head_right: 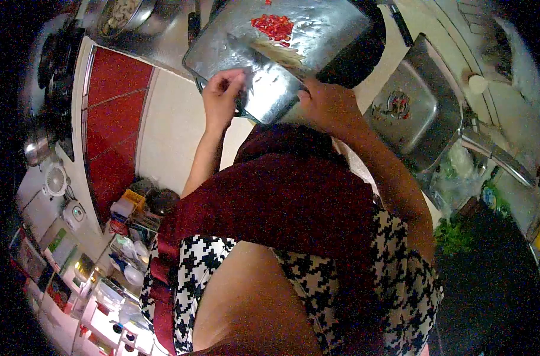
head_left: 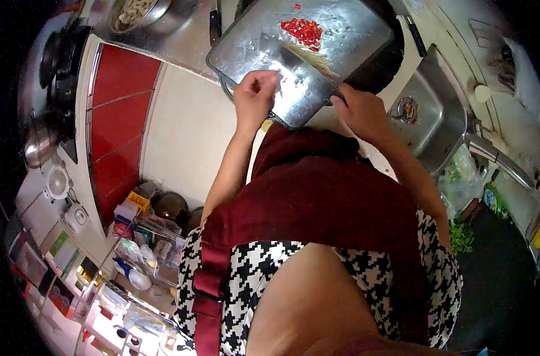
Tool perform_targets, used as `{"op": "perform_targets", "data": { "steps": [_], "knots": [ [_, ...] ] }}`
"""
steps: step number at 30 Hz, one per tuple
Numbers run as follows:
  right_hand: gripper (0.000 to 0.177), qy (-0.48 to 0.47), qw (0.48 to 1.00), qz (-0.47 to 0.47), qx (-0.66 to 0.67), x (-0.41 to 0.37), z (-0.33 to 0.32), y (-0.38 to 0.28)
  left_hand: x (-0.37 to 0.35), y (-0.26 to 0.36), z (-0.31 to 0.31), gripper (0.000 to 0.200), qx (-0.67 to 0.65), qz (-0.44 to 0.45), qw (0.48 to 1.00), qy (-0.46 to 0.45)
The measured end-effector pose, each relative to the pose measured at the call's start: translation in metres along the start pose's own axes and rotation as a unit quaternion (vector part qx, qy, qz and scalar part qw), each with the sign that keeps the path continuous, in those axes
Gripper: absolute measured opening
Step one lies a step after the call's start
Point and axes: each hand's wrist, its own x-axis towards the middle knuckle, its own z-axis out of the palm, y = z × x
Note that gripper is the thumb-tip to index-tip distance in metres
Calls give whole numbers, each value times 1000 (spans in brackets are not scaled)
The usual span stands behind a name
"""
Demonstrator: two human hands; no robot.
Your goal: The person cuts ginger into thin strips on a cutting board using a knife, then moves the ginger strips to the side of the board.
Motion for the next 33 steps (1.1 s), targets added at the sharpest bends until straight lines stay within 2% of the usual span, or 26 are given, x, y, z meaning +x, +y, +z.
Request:
{"op": "perform_targets", "data": {
  "steps": [1,5,8,9,12,16,24,33],
  "knots": [
    [25,3,1000,-9,3,0,0,2,5,-3,6,13,21,69,997,4],
    [24,-4,1000,-19,9,-2,2,3,15,2,10,16,190,117,972,75],
    [24,-8,1000,-16,7,-2,4,3,19,0,-1,17,309,188,928,90],
    [24,-7,1000,-15,7,-2,5,4,18,3,-5,17,312,164,932,90],
    [25,-3,1000,-18,13,-3,4,0,21,2,-22,18,389,302,869,53],
    [26,-31,999,-8,11,-5,4,-6,21,-1,-27,12,391,341,854,-27],
    [28,-62,998,-11,11,-7,2,-13,32,-10,-21,10,378,365,851,-22],
    [28,-50,998,-34,16,-8,1,-10,35,-8,-20,10,376,381,844,-19]
  ]
}}
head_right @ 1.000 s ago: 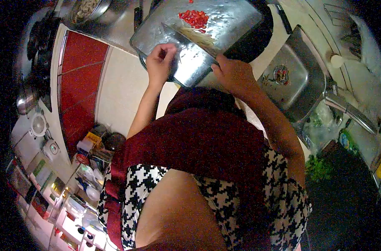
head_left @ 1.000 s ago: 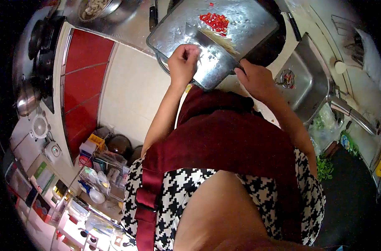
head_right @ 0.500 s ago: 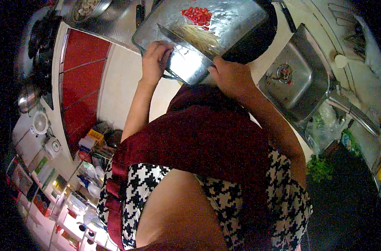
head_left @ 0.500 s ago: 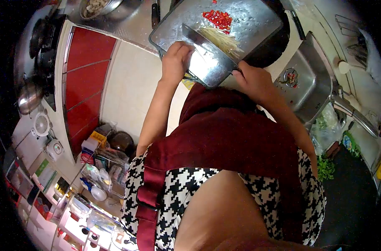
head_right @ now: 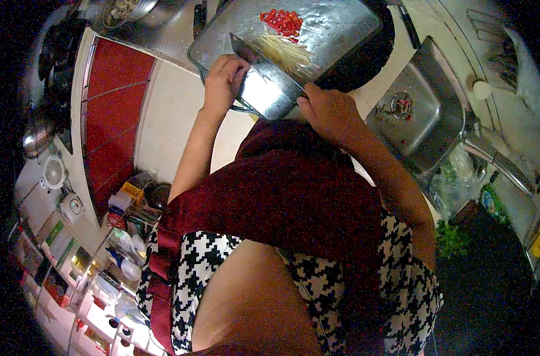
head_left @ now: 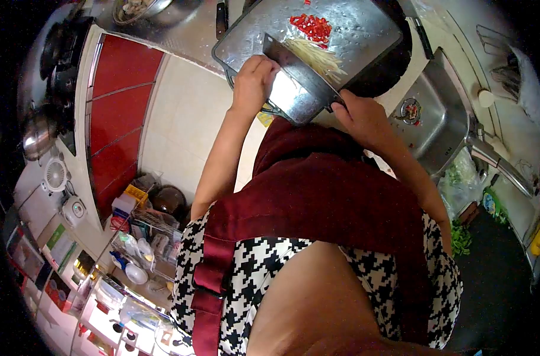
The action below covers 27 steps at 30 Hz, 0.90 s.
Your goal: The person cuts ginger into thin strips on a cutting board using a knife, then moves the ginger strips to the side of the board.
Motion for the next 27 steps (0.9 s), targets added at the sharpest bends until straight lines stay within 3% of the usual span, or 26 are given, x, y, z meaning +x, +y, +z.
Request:
{"op": "perform_targets", "data": {
  "steps": [18,24,27],
  "knots": [
    [31,-71,996,48,-30,8,-1,-1,2,1,-2,12,-25,-8,1000,-9],
    [30,-43,997,49,-47,34,10,-11,3,3,-5,12,-25,-26,999,-30],
    [29,23,999,27,-7,34,15,-1,5,2,-6,12,-20,-26,999,-43]
  ]
}}
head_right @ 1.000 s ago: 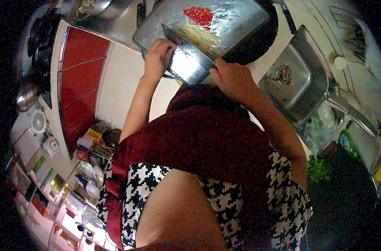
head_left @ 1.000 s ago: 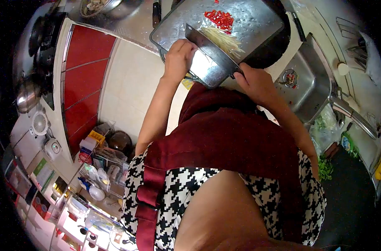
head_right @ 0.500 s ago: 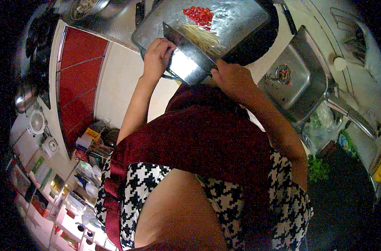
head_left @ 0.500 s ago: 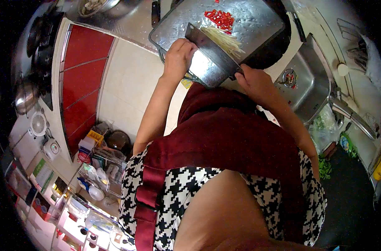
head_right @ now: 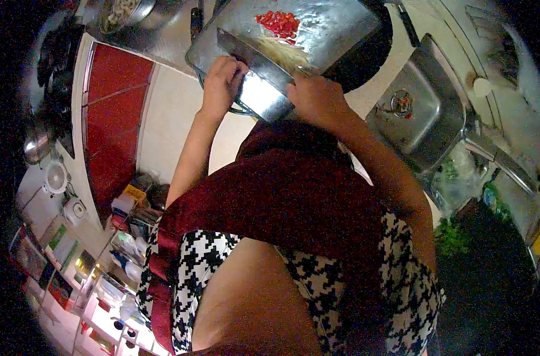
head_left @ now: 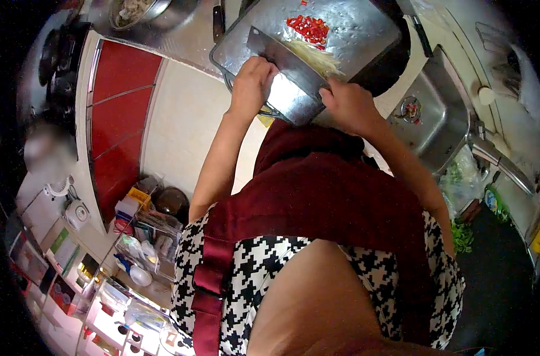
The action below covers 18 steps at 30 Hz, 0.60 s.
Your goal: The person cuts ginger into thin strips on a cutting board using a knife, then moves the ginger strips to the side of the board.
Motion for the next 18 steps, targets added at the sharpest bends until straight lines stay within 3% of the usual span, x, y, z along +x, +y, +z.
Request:
{"op": "perform_targets", "data": {
  "steps": [3,7,10,11,13,18],
  "knots": [
    [28,44,999,2,-9,-5,-4,10,1,2,0,10,16,7,1000,-3],
    [29,71,992,18,106,-22,-22,23,10,9,9,7,39,14,999,15],
    [34,110,984,50,132,-27,-36,27,24,22,22,8,-17,-59,996,70],
    [34,117,979,82,148,-30,-45,24,32,20,27,8,-14,-37,995,96],
    [35,118,968,134,175,-33,-50,30,49,31,24,9,58,-38,996,61],
    [39,94,963,148,206,-38,-56,32,71,31,28,11,138,-18,990,-27]
  ]
}}
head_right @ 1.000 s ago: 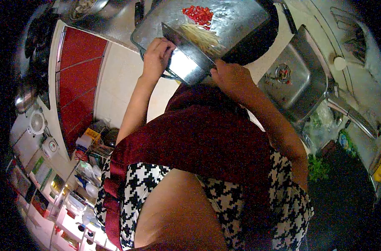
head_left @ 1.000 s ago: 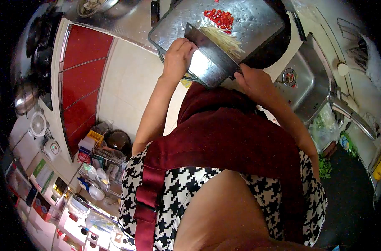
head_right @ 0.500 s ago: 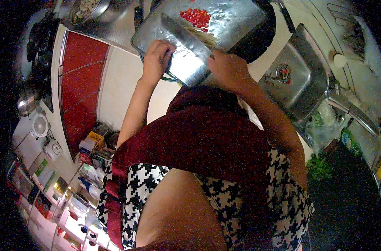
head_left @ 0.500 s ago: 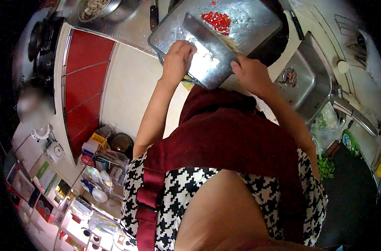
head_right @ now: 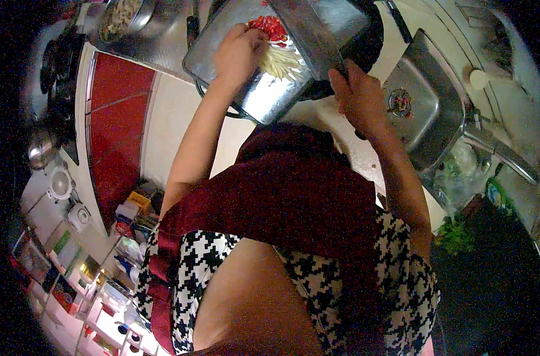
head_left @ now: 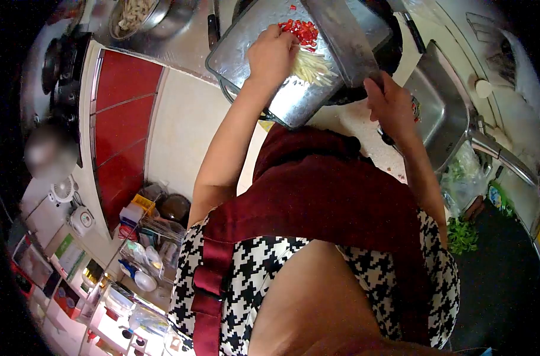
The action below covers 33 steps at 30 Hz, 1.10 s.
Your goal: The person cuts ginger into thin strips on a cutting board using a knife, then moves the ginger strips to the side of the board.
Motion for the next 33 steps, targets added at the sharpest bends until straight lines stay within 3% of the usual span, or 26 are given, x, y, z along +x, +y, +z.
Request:
{"op": "perform_targets", "data": {
  "steps": [4,9,12,21,24,26,28,33],
  "knots": [
    [37,25,998,-39,-48,1,6,12,11,-1,1,14,93,37,993,-67],
    [35,-10,1000,-11,-5,-2,-1,1,21,10,-9,19,155,57,977,-136],
    [35,-11,1000,-14,7,0,3,-2,17,1,-4,18,105,67,988,-89],
    [30,8,998,-60,1,0,10,4,21,-3,0,20,133,109,979,-107],
    [28,3,999,-37,15,-5,6,-5,16,-7,-13,21,41,125,989,-74],
    [29,-1,1000,-31,7,-5,6,-5,7,-12,-21,17,-129,46,991,6],
    [31,5,998,-58,-17,-3,11,7,-5,-21,-27,13,-287,-44,955,54],
    [33,-70,994,-64,-51,-1,28,1,-43,-32,-41,8,-554,-294,774,85]
  ]
}}
